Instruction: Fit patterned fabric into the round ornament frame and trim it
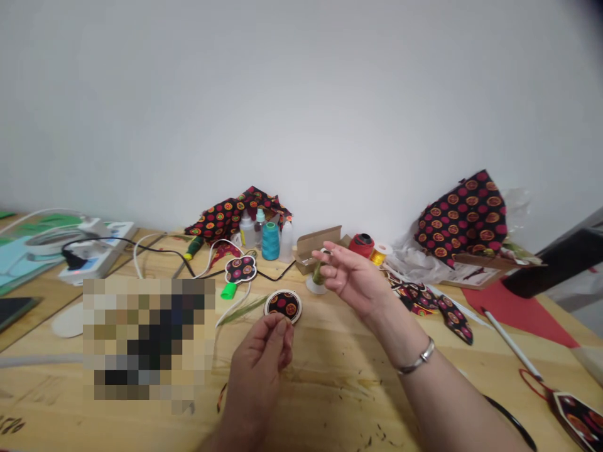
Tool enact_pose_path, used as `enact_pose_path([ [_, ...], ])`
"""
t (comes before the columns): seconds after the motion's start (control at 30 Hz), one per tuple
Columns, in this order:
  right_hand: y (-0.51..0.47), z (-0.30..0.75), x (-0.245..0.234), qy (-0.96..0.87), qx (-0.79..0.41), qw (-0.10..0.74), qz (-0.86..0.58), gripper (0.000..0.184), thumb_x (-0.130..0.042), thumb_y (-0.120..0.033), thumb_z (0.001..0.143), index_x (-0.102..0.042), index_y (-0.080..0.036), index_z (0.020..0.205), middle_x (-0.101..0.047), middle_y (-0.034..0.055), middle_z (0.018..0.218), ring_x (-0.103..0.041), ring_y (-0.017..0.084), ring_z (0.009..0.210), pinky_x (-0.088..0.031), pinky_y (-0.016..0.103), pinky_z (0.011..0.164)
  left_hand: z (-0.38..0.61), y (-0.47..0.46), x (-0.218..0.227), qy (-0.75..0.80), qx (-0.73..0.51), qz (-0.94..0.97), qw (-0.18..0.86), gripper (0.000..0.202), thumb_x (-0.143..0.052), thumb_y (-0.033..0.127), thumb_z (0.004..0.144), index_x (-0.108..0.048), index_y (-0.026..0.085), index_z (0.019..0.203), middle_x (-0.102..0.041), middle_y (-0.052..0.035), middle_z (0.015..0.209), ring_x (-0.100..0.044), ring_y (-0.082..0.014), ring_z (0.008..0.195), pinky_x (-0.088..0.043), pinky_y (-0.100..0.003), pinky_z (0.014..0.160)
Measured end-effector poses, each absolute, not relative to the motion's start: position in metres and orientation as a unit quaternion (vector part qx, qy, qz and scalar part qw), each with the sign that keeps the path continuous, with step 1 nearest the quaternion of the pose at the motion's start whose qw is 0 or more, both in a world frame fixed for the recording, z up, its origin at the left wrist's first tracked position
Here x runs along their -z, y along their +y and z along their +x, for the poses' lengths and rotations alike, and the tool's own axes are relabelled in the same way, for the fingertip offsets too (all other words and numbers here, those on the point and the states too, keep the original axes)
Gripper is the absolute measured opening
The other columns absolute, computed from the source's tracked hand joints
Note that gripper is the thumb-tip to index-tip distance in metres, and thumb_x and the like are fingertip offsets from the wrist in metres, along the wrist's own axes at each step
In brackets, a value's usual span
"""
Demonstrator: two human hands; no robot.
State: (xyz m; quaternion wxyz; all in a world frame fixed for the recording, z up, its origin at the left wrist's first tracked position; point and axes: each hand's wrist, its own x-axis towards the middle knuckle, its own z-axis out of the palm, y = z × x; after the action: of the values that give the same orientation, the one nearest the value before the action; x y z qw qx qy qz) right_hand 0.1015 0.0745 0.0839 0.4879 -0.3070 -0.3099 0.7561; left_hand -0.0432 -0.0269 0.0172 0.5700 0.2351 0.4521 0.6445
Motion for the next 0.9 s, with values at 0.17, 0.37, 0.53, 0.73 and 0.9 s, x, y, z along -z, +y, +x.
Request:
enact_pose_path([
  [0.17, 0.096, 0.102, -0.107, -0.341, -0.736, 0.496, -0.311, 0.011, -0.059, -0.012, 0.079, -0.054, -0.017, 0.088, -0.067, 0.0080, 0.083, -0.054, 0.009, 0.051, -0.032, 0.014, 0.036, -0.043, -0.021, -0.023, 0.443, -0.661, 0.239, 0.557, 0.026, -0.079, 0.035, 0.064, -0.064, 0.015, 0.074, -0.056, 0.0041, 0.056, -0.044, -0.0053, 0.049, -0.035, -0.013, 0.046],
  [0.37, 0.119, 0.116, -0.132, -0.351, -0.704, 0.523, -0.328, 0.008, -0.054, -0.010, 0.080, -0.053, -0.016, 0.085, -0.064, 0.0086, 0.086, -0.051, 0.007, 0.052, -0.033, 0.013, 0.034, -0.043, -0.018, -0.032, 0.428, -0.668, 0.254, 0.554, 0.024, -0.077, 0.033, 0.065, -0.064, 0.015, 0.072, -0.053, 0.0053, 0.053, -0.038, -0.0044, 0.047, -0.029, -0.013, 0.043],
  [0.53, 0.109, 0.136, -0.169, -0.374, -0.663, 0.562, -0.323, 0.009, -0.056, -0.010, 0.080, -0.056, -0.017, 0.084, -0.063, 0.0087, 0.090, -0.052, 0.006, 0.054, -0.033, 0.012, 0.034, -0.048, -0.028, -0.026, 0.451, -0.640, 0.264, 0.563, 0.023, -0.076, 0.035, 0.067, -0.064, 0.016, 0.072, -0.052, 0.0054, 0.054, -0.039, -0.0050, 0.047, -0.031, -0.014, 0.044],
  [0.73, 0.083, 0.151, -0.215, -0.483, -0.550, 0.587, -0.346, 0.018, -0.043, -0.012, 0.092, -0.059, -0.016, 0.086, -0.066, 0.0067, 0.097, -0.052, 0.001, 0.052, -0.031, 0.012, 0.039, -0.057, -0.047, -0.011, 0.493, -0.591, 0.271, 0.578, 0.028, -0.077, 0.041, 0.065, -0.064, 0.016, 0.068, -0.052, 0.0048, 0.054, -0.040, -0.0065, 0.049, -0.033, -0.014, 0.045],
  [0.9, 0.058, 0.157, -0.254, -0.587, -0.440, 0.577, -0.360, 0.020, -0.038, -0.020, 0.096, -0.058, -0.019, 0.100, -0.065, -0.0010, 0.103, -0.048, -0.002, 0.053, -0.028, 0.015, 0.041, -0.062, -0.059, 0.004, 0.514, -0.563, 0.262, 0.591, 0.030, -0.078, 0.044, 0.062, -0.065, 0.017, 0.068, -0.052, 0.0051, 0.054, -0.041, -0.0074, 0.050, -0.034, -0.014, 0.045],
])
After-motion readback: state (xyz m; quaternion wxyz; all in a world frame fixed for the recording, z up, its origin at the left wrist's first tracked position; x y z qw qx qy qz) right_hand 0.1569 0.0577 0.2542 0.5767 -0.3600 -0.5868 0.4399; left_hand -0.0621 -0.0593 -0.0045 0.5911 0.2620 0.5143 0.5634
